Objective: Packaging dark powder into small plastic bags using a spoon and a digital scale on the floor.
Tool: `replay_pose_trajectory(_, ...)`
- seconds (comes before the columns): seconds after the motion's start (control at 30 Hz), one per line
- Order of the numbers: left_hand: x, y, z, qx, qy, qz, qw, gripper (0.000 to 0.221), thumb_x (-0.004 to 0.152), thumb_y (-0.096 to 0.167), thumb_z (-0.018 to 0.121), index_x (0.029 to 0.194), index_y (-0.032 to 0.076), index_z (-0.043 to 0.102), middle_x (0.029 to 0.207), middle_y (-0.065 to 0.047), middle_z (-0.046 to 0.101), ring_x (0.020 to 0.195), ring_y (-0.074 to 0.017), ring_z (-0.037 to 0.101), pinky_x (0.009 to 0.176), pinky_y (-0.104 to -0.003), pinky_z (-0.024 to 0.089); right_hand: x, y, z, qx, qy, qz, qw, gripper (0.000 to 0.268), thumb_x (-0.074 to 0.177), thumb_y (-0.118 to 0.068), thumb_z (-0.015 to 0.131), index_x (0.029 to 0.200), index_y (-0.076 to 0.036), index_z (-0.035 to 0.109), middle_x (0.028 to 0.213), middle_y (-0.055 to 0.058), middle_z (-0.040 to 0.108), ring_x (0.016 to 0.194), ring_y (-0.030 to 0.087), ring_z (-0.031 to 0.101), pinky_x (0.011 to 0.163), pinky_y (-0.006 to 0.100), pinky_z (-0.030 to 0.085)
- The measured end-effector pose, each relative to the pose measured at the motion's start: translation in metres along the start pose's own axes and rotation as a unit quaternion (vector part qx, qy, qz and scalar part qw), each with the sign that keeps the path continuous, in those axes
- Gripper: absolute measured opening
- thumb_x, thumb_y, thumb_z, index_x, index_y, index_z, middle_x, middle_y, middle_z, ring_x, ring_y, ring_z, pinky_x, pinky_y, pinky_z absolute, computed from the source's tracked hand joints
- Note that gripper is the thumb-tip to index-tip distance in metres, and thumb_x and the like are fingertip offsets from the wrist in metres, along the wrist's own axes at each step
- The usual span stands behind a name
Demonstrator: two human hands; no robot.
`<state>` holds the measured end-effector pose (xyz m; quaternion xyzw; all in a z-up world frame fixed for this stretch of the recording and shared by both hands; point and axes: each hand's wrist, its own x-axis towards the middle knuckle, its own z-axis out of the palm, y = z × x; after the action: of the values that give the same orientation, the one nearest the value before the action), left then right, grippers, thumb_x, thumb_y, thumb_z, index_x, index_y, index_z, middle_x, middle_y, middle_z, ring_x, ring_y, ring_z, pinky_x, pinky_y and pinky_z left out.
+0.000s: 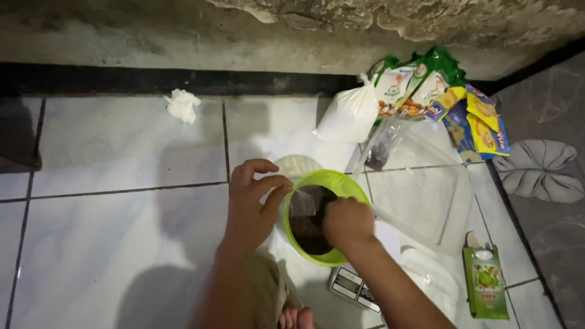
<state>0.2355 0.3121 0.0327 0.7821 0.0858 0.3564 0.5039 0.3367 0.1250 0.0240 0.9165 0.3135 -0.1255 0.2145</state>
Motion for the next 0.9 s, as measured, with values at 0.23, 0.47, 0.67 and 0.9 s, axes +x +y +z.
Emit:
replay_pose_trajectory(0.23, -0.001, 0.006, -0.008, 0.007, -0.017, 0.018, 1.0, 0.008, 0.097, 0.02, 0.074, 0.089, 0.018, 0.075, 0.108, -0.003, 0.059, 0.109, -0.0311, 0.059, 0.092, -0.044, 0.047, -0.004, -0.006, -0.033, 0.28, -0.077, -0.048, 0.956, 0.026, 0.079, -0.021, 0.064, 0.081, 0.0, 0.078, 0.076, 0.024, 0.074, 0.086, 0.049, 0.074, 0.067, 0.053, 0.058)
replay_pose_trajectory(0.47, -0.002, 0.011, -0.013, 0.037, -0.042, 0.025, 0.998, 0.011, 0.097, 0.027, 0.074, 0.087, 0.022, 0.076, 0.107, -0.001, 0.061, 0.107, -0.031, 0.061, 0.093, -0.046, 0.047, -0.014, 0.019, -0.036, 0.313, -0.069, -0.069, 0.945, 0.034, 0.081, -0.032, 0.065, 0.08, -0.002, 0.078, 0.073, 0.025, 0.073, 0.079, 0.049, 0.074, 0.065, 0.053, 0.057)
replay_pose_trajectory(0.67, -0.005, 0.01, -0.012, 0.068, -0.067, 0.029, 0.995, 0.016, 0.1, 0.033, 0.069, 0.089, 0.025, 0.076, 0.107, 0.002, 0.061, 0.11, -0.0319, 0.062, 0.092, -0.049, 0.048, -0.038, 0.037, -0.051, 0.321, -0.051, -0.06, 0.944, 0.036, 0.083, -0.033, 0.061, 0.098, -0.008, 0.081, 0.084, 0.022, 0.077, 0.093, 0.048, 0.073, 0.079, 0.058, 0.058)
replay_pose_trajectory(0.9, -0.01, 0.01, 0.0, 0.115, -0.096, 0.06, 0.987, 0.014, 0.098, 0.033, 0.07, 0.087, 0.026, 0.074, 0.108, 0.001, 0.061, 0.112, -0.0374, 0.061, 0.084, -0.054, 0.05, -0.064, 0.082, -0.051, 0.338, -0.024, 0.003, 0.941, 0.03, 0.08, -0.027, 0.065, 0.095, -0.01, 0.084, 0.074, 0.02, 0.077, 0.077, 0.045, 0.075, 0.068, 0.053, 0.056)
